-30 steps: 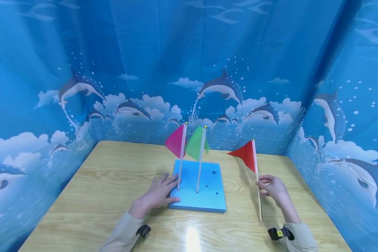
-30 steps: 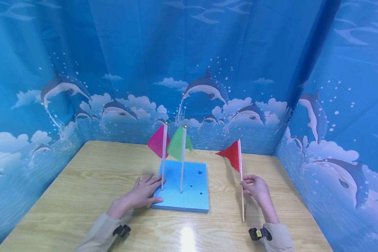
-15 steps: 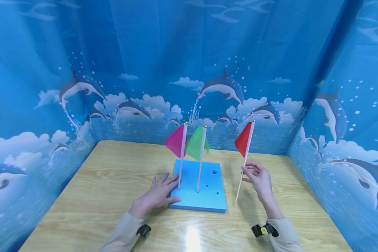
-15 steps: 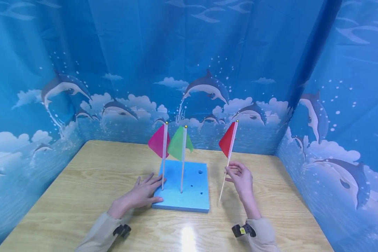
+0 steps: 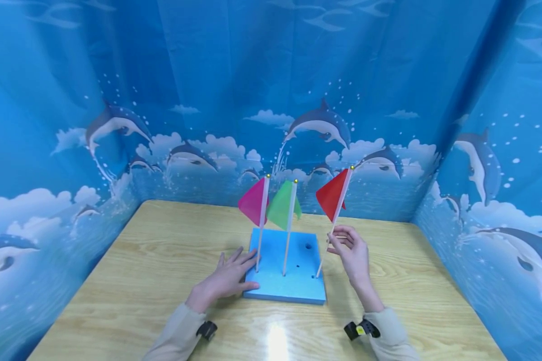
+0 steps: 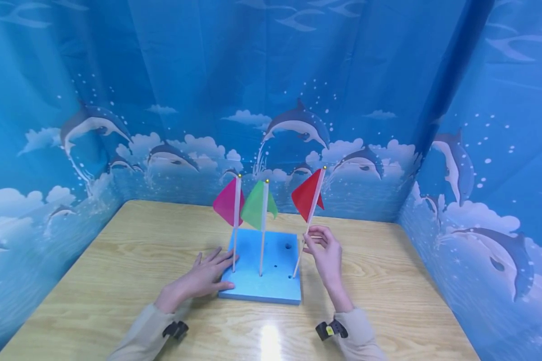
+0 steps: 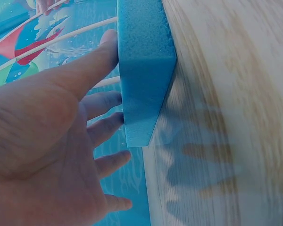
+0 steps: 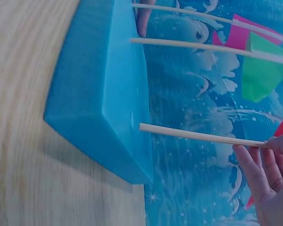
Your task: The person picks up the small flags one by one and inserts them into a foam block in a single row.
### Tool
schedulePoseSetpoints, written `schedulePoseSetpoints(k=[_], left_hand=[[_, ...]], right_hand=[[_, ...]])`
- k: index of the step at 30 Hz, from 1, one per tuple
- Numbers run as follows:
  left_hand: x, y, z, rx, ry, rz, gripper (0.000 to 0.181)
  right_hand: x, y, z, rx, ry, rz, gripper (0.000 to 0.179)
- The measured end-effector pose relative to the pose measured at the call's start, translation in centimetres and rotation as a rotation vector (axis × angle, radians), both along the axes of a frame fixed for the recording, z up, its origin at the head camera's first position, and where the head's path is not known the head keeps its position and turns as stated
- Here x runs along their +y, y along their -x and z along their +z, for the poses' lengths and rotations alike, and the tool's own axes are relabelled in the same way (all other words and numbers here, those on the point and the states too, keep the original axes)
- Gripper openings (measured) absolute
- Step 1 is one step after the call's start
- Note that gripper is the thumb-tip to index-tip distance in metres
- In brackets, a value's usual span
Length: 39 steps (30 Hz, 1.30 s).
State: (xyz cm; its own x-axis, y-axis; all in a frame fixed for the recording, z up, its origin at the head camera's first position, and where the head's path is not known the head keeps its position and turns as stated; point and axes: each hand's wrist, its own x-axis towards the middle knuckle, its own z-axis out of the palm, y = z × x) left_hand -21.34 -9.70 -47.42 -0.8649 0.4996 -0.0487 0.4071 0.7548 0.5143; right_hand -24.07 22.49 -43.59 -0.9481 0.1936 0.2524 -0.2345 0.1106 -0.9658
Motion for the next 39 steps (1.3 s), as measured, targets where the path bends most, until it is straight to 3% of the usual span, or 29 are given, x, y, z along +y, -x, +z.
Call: schedulePoseSetpoints(k=[23,39], left_hand=[[0.0,-0.3,0.3,0.004,0.02,0.003,0.073],[0.1,-0.2,0.2,0.003,0.019,0.005,0.072]], right_hand=[[-1.8,-1.1,-2.3,0.021,-0.112,0.067,0.024],[-1.6,-1.2,-2.2,0.015,-0.145,0.057,0.027]])
